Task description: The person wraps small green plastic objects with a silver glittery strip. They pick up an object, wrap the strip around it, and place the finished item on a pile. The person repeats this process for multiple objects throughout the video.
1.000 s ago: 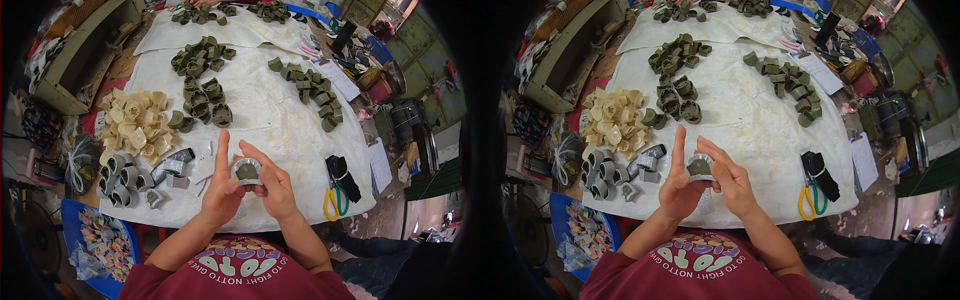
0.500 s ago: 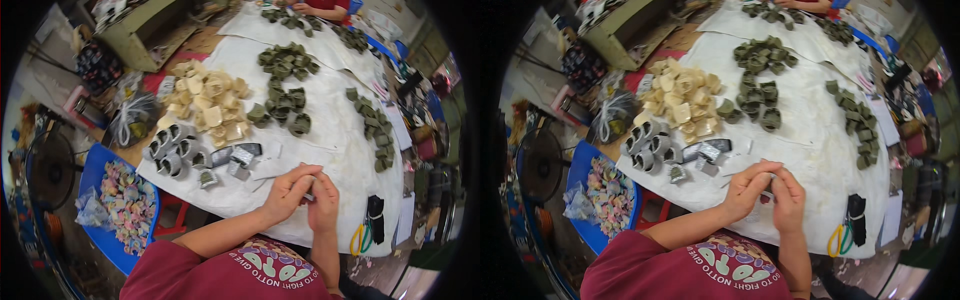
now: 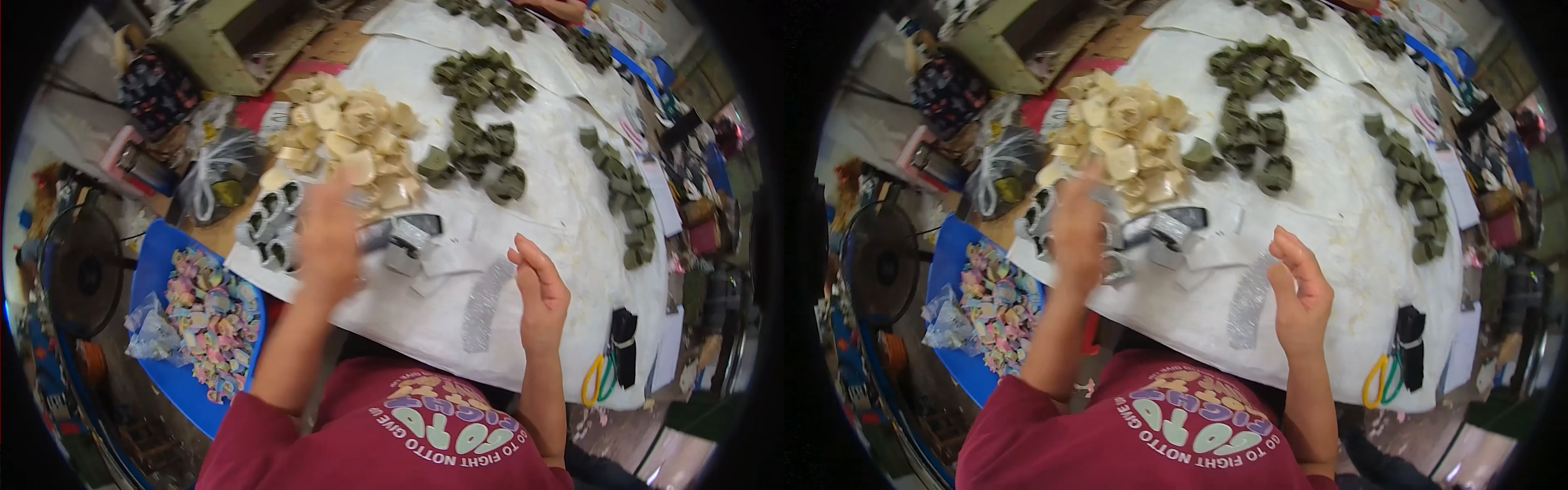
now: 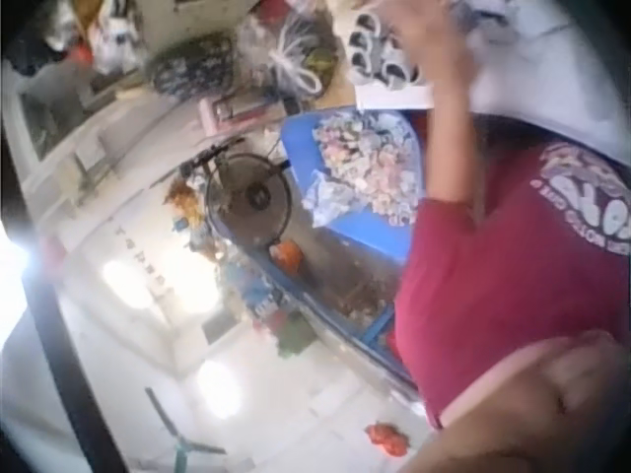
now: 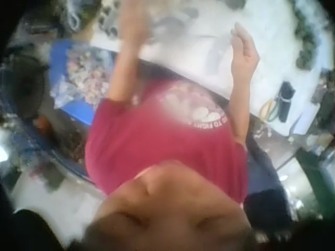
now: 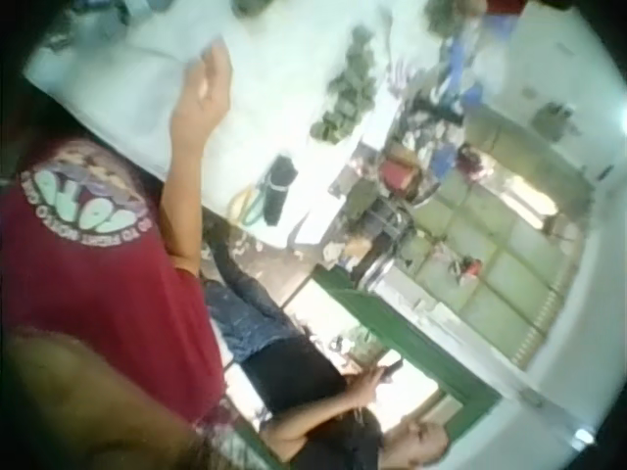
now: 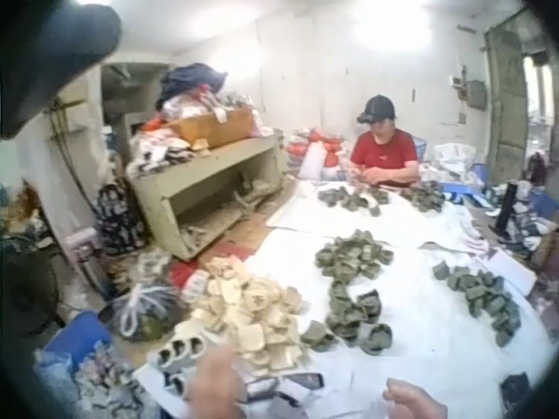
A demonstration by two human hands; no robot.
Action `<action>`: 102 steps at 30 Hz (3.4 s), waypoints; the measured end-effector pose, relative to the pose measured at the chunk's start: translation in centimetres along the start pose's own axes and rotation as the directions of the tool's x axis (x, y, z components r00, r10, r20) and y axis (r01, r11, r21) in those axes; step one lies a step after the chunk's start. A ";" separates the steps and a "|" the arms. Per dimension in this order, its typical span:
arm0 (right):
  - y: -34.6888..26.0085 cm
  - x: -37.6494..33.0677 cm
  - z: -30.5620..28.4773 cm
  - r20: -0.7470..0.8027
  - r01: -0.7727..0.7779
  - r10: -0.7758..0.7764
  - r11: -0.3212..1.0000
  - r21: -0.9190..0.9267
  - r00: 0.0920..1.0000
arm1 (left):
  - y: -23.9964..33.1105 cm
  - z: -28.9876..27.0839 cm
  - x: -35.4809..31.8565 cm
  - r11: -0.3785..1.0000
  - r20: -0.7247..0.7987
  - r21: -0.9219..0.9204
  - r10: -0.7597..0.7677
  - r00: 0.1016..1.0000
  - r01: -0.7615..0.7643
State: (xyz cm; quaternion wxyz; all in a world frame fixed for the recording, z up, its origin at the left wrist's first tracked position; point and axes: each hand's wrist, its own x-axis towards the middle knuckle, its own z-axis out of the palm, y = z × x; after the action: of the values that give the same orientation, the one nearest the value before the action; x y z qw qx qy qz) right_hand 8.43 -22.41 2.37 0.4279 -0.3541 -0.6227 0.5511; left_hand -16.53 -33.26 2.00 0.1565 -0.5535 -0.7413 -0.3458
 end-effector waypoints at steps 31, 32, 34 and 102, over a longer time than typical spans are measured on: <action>0.0 -1.7 -4.3 -0.184 -0.123 0.088 0.974 -0.189 0.979 | 14.6 8.1 -1.7 0.540 0.699 -0.578 -0.061 0.713 0.612; 0.2 -1.9 -4.2 -0.129 -0.144 0.127 0.980 -0.136 0.984 | 15.4 7.4 -1.3 0.631 0.666 -0.563 -0.035 0.745 0.534; 1.0 -1.7 -4.5 -0.111 -0.186 0.183 0.982 -0.020 0.977 | 16.2 7.8 -1.7 0.669 0.579 -0.621 0.041 0.814 0.409; -1.3 -4.2 -16.3 -0.296 -0.031 0.256 0.801 0.597 0.920 | 16.8 22.3 24.4 -0.028 0.753 -0.587 0.348 0.558 0.809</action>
State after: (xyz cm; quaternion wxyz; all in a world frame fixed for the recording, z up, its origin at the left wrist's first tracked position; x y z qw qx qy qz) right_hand 25.09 -20.17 3.49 0.5790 -0.3486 -0.3052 0.6710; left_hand -5.84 1.86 6.80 -0.6773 -0.4064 -0.3553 -0.4998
